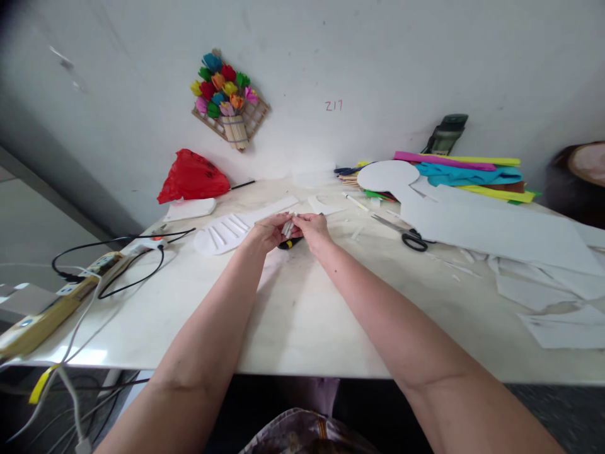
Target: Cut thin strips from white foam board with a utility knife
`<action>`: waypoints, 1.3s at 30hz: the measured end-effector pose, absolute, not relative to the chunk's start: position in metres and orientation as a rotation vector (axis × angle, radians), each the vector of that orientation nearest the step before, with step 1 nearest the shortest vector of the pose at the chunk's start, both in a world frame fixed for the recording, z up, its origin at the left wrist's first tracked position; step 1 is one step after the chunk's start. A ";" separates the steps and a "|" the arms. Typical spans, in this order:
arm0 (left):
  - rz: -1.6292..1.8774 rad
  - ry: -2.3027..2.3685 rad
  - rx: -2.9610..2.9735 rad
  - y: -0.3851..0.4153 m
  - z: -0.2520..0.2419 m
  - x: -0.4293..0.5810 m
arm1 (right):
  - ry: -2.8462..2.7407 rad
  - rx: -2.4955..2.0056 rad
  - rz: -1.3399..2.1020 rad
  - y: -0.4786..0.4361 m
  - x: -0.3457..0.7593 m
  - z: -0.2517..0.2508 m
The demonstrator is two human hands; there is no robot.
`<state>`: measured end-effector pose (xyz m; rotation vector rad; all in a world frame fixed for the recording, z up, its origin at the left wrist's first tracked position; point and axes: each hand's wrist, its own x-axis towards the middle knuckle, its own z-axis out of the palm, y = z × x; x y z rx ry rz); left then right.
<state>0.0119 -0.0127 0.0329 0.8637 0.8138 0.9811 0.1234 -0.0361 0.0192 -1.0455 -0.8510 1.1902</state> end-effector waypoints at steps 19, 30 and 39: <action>0.931 0.961 1.208 -0.019 0.038 0.004 | -0.889 -0.986 1.223 -0.038 0.127 0.018; 1.023 1.037 1.309 -0.011 0.040 -0.005 | -0.908 -1.060 1.067 -0.033 0.138 0.015; 0.854 0.897 1.454 -0.013 0.040 -0.014 | -0.954 -0.974 1.201 -0.031 0.140 0.013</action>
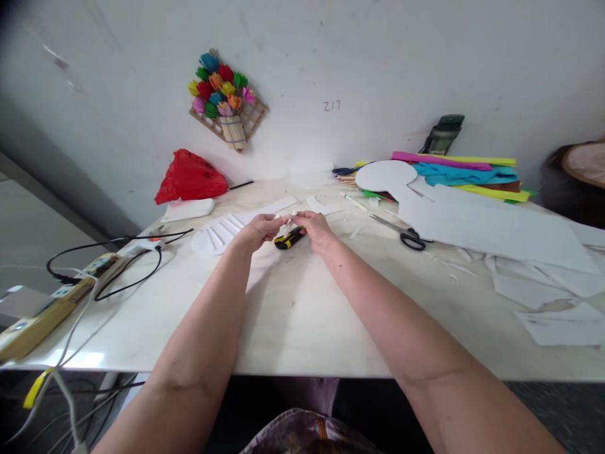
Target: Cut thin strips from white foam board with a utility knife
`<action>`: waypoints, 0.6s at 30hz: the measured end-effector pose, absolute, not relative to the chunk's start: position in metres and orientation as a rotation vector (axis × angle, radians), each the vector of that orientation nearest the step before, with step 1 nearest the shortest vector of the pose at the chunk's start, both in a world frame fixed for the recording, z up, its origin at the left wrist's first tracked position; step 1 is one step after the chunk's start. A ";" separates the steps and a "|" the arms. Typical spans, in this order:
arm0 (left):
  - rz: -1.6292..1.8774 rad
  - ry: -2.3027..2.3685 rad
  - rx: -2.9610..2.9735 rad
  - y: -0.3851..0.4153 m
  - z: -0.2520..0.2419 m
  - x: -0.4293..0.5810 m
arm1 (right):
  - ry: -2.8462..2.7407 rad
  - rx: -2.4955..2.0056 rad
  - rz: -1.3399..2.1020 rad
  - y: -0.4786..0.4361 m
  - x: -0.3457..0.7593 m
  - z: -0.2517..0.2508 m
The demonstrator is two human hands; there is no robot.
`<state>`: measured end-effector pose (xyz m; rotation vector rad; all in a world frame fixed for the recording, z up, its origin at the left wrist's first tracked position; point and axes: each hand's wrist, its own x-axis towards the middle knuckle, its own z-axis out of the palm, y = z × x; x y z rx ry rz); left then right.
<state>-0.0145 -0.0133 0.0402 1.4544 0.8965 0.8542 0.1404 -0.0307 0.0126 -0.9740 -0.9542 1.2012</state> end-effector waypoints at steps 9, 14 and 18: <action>0.684 0.852 1.611 -0.011 0.038 -0.015 | -0.996 -0.911 1.373 -0.031 0.143 0.012; 0.663 0.827 1.614 -0.013 0.039 -0.015 | -0.982 -0.890 1.389 -0.031 0.143 0.012; 0.644 0.821 1.630 -0.015 0.041 -0.016 | -1.004 -0.898 1.406 -0.033 0.143 0.014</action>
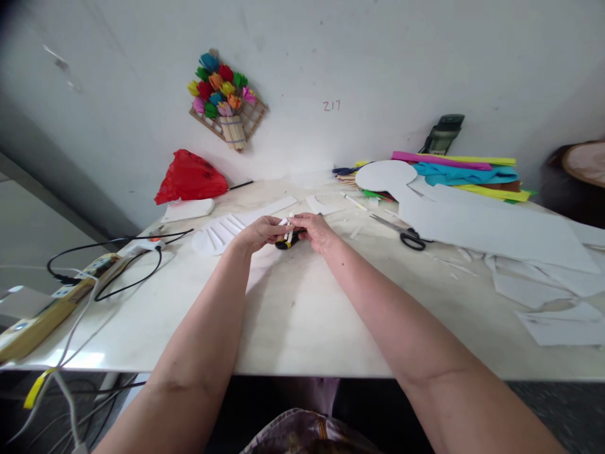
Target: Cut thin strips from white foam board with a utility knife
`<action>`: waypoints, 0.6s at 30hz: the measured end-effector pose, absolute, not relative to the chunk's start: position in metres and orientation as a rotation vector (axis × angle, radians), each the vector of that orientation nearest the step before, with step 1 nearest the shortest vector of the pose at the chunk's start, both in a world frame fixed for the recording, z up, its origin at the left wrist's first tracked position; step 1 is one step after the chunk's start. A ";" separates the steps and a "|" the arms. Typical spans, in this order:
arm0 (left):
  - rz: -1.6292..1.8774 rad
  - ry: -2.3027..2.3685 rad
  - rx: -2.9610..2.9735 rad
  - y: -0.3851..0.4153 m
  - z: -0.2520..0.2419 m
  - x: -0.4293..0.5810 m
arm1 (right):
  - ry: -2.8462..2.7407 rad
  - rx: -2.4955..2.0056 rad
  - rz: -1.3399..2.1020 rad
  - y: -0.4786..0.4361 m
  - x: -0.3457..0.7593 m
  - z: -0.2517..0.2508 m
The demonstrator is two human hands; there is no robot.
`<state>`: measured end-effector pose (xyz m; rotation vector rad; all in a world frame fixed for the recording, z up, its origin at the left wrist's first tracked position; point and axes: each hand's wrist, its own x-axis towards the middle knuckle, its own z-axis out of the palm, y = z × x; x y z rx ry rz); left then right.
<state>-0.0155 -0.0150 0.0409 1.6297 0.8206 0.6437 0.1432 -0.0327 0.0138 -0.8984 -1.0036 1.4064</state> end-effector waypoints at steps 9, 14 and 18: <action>0.608 0.820 1.631 -0.014 0.040 -0.016 | -0.978 -0.943 1.388 -0.032 0.142 0.012; 0.592 0.810 1.616 -0.015 0.041 -0.016 | -0.978 -0.974 1.363 -0.032 0.141 0.013; 0.597 0.816 1.592 -0.015 0.041 -0.016 | -0.953 -0.983 1.325 -0.033 0.139 0.013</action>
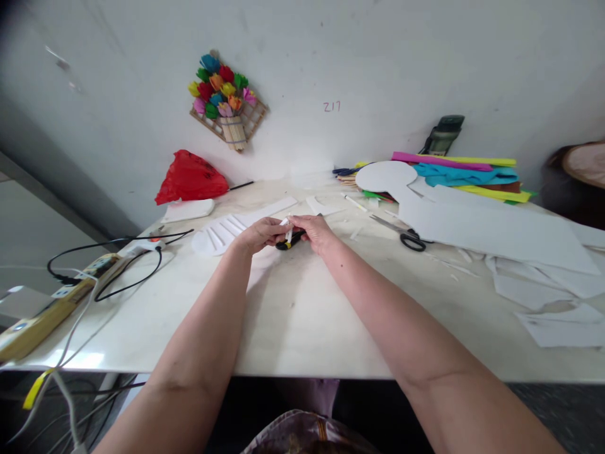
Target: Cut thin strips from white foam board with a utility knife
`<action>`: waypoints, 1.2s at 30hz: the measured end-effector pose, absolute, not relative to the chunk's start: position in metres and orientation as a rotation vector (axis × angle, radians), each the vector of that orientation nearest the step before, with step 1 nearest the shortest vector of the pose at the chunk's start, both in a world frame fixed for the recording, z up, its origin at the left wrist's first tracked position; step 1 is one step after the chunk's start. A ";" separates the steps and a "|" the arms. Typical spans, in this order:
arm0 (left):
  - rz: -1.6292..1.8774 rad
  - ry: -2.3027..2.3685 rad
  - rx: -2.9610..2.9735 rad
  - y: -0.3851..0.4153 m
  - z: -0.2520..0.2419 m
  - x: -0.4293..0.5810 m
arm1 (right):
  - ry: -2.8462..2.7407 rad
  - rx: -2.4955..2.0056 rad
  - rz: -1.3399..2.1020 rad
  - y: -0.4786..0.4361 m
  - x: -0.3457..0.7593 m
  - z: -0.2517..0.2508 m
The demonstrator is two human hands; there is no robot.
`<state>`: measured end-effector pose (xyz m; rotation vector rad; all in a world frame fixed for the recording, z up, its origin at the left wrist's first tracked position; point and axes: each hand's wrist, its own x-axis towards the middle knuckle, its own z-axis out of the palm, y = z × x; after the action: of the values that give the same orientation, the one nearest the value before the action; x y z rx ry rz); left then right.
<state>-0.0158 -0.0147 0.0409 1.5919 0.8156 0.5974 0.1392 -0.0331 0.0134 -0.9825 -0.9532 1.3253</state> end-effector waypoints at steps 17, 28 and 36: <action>0.616 0.802 1.557 -0.010 0.034 -0.016 | -0.941 -0.986 1.249 -0.031 0.136 0.011; 0.653 0.813 1.561 -0.012 0.035 -0.014 | -0.955 -0.962 1.266 -0.033 0.135 0.012; 0.661 0.767 1.565 -0.012 0.034 -0.013 | -0.912 -0.956 1.267 -0.033 0.135 0.011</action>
<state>-0.0131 -0.0116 0.0335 1.5652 0.7673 0.6612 0.1348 -0.0327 0.0108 -0.9559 -0.9123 1.2666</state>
